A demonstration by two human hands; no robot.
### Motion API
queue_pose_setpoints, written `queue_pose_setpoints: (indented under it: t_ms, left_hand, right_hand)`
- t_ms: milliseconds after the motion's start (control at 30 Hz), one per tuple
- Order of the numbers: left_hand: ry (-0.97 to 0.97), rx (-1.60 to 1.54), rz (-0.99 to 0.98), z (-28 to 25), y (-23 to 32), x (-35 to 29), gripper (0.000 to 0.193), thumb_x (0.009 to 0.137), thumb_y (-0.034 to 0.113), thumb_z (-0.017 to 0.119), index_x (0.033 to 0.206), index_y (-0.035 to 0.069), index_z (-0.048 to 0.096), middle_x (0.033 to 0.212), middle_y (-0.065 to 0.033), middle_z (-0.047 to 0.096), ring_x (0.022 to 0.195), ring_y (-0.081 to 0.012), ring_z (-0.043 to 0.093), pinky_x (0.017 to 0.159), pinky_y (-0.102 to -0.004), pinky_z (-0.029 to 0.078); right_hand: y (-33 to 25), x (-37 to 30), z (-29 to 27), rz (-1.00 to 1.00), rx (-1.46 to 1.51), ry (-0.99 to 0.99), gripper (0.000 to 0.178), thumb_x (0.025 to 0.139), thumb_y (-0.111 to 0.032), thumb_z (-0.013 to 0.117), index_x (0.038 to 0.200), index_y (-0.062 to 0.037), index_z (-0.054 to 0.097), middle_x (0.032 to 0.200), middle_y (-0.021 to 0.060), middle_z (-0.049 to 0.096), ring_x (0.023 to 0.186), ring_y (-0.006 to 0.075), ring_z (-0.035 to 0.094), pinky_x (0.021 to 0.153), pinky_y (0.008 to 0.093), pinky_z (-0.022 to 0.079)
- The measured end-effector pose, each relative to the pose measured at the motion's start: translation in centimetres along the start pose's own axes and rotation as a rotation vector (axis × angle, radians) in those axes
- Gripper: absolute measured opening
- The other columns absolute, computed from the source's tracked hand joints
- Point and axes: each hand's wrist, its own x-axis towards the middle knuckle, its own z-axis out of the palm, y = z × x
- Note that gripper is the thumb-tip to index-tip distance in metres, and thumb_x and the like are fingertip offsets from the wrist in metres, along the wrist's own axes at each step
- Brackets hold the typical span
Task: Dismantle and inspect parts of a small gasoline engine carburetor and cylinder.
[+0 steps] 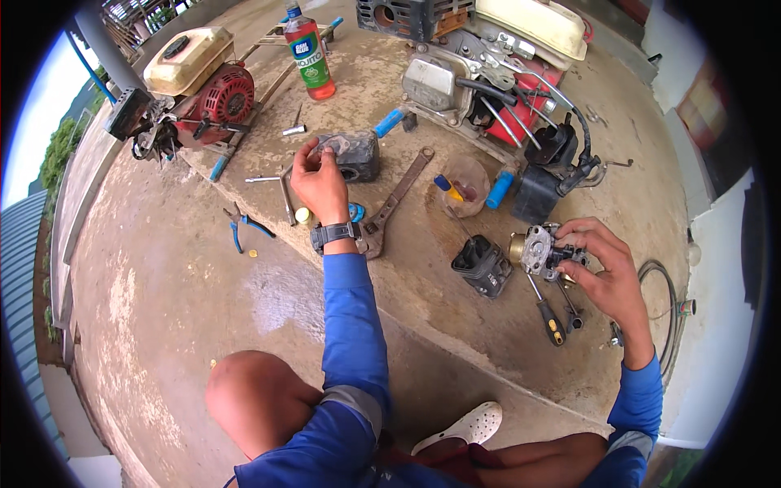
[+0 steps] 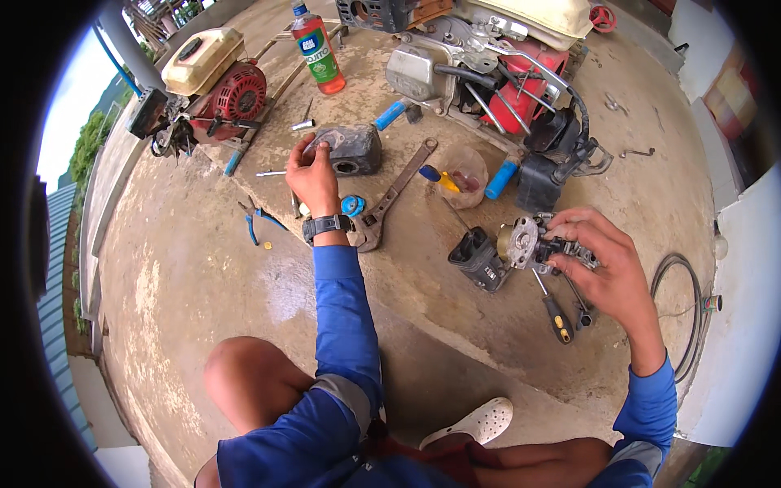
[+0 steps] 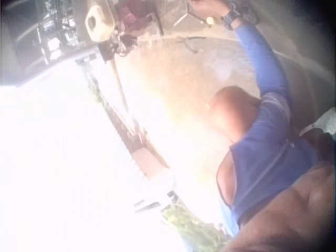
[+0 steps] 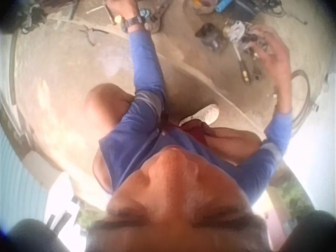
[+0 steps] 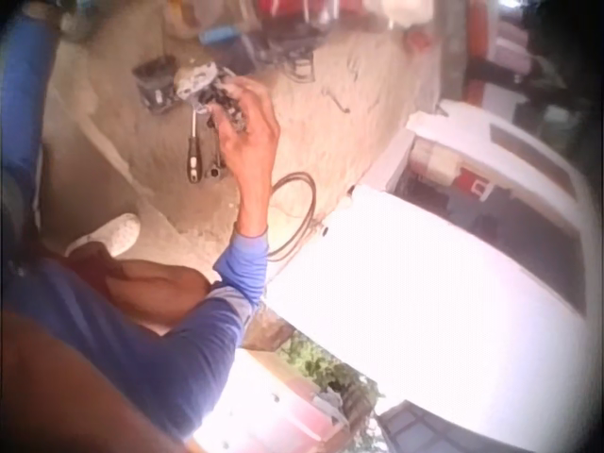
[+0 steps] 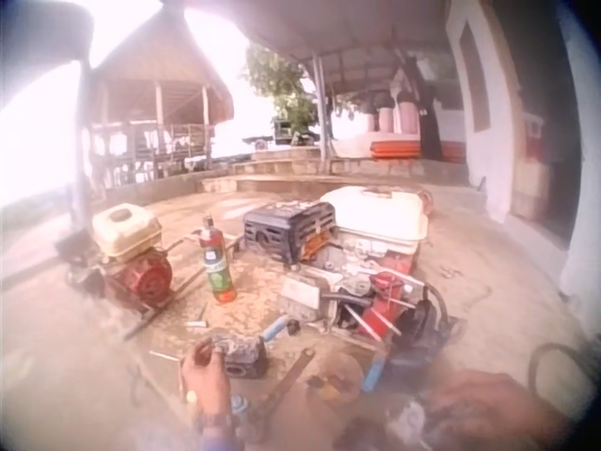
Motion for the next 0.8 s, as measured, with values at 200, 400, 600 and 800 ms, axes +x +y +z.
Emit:
queue_pose_setpoints:
  t_ms: [200,400,600,800]
  left_hand:
    - [0.070,0.509,0.157,1.4,-3.6,2.0,0.028,0.086,0.015,0.078,0.113,0.006,0.080,0.085,-0.0128,0.077,0.077,-0.0270,0.072,0.084,-0.0402,0.055]
    - [0.079,0.651,0.217,1.6,-3.9,1.2,0.042,0.089,0.027,0.076,0.127,0.009,0.077,0.128,-0.0269,0.064,0.120,-0.0436,0.061,0.108,-0.0503,0.046]
    - [0.079,0.578,0.237,0.6,-3.1,1.7,0.057,0.093,0.040,0.077,0.138,0.005,0.069,0.135,-0.0310,0.058,0.128,-0.0451,0.056,0.110,-0.0510,0.044]
    - [0.016,0.351,0.276,-1.2,7.3,-4.8,0.043,0.100,0.030,0.075,0.134,0.004,0.071,0.132,-0.0175,0.062,0.100,-0.0219,0.063,0.087,-0.0355,0.051]
  right_hand:
    - [-0.8,0.7,0.6,0.002,0.019,-0.002,0.039,0.078,0.003,0.085,0.114,-0.0012,0.072,0.119,0.0116,0.070,0.110,0.0296,0.069,0.096,0.0369,0.054]
    - [-1.6,1.3,0.1,0.028,-0.076,0.049,0.034,0.083,-0.006,0.085,0.112,0.0007,0.068,0.117,0.0137,0.069,0.108,0.0330,0.069,0.094,0.0380,0.054]
    - [-2.1,2.1,0.5,0.121,-0.048,0.155,0.036,0.083,-0.007,0.086,0.112,0.0027,0.067,0.112,0.0147,0.070,0.101,0.0357,0.069,0.091,0.0391,0.054]
    - [-2.7,2.7,0.3,0.183,-0.034,0.264,0.036,0.084,-0.007,0.086,0.113,0.0024,0.067,0.107,0.0140,0.069,0.093,0.0309,0.070,0.083,0.0373,0.057]
